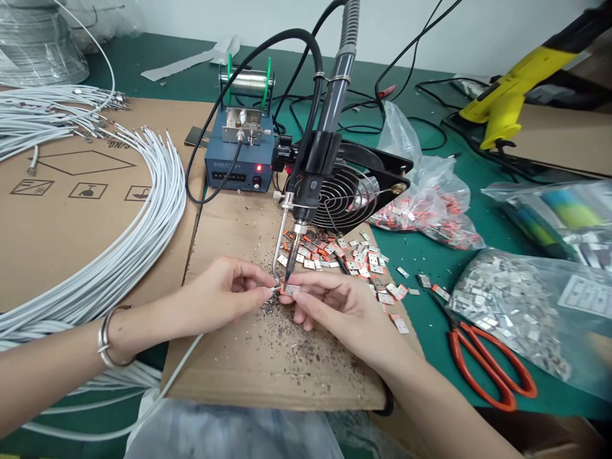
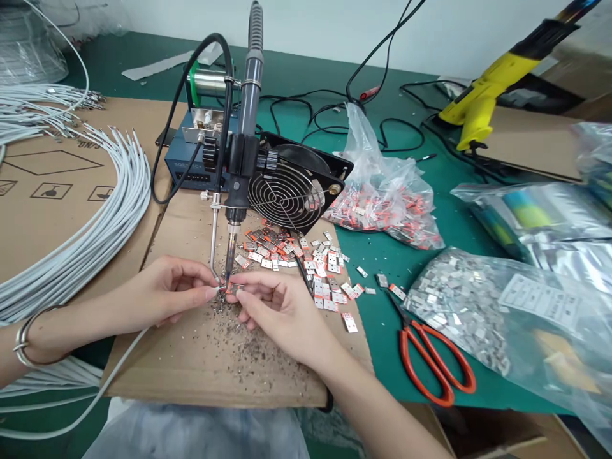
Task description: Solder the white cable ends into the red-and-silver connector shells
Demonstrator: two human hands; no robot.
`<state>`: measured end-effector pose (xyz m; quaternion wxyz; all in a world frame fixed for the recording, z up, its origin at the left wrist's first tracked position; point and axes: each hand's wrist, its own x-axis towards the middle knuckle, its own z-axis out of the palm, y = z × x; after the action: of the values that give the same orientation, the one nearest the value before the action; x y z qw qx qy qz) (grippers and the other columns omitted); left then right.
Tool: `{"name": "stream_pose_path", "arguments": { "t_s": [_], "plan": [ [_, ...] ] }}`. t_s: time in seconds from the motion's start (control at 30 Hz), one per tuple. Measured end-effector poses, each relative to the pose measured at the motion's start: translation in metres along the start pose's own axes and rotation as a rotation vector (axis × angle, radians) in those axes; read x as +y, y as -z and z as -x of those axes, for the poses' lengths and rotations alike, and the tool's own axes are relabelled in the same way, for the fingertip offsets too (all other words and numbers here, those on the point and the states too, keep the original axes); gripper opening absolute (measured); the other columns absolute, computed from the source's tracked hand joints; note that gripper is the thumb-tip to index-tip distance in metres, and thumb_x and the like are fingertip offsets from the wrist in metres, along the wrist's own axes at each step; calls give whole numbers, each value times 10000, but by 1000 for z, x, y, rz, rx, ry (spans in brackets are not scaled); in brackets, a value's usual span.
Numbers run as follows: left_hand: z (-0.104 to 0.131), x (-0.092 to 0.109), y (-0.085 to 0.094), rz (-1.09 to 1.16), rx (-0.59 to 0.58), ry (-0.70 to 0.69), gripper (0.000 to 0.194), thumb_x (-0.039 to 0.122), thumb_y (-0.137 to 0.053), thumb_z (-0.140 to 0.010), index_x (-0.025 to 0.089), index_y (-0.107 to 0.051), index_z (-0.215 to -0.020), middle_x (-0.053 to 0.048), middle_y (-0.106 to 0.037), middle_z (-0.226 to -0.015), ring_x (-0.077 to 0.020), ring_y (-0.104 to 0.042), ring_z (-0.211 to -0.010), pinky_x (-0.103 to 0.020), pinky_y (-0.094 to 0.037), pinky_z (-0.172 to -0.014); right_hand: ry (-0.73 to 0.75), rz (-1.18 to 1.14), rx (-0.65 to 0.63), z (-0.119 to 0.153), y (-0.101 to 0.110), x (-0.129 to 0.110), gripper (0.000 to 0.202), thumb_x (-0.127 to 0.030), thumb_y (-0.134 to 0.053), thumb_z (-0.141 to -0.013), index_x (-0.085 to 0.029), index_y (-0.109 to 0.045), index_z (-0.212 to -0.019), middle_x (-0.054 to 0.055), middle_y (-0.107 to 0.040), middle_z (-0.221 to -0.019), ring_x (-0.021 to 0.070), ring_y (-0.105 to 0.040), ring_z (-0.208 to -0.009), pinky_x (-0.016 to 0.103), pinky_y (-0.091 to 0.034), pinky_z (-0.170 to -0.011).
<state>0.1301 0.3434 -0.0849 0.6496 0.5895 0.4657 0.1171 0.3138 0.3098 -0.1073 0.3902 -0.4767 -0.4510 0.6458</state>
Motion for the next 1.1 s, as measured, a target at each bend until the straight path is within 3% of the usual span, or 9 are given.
{"name": "stream_pose_path", "arguments": {
  "t_s": [0.4,0.87,1.1],
  "plan": [
    [0,3,0,45,-13,25,141,255,-538,-803,133,-592,-848,84,-434,-527,-32,-375,-381,-132,-271,-314,-5,-35,-37,0,4,-1,153,-248,-717,-711,-159,-653,-818,39,-689,-704,77,-566,-497,154,-469,-442],
    [-1,0,2,21,-27,52,183,278,-536,-808,133,-613,-889,61,-462,-560,-33,-386,-395,-116,-310,-326,-31,-36,13,-2,3,1,166,-257,-733,-685,-167,-654,-800,32,-683,-669,77,-561,-473,149,-454,-416],
    [-1,-5,4,60,-41,33,230,348,-560,-794,154,-610,-906,73,-442,-513,-40,-382,-367,-107,-280,-286,-17,-45,-7,0,4,1,159,-265,-727,-701,-170,-668,-815,35,-692,-677,76,-546,-472,160,-450,-428]
  ]
}}
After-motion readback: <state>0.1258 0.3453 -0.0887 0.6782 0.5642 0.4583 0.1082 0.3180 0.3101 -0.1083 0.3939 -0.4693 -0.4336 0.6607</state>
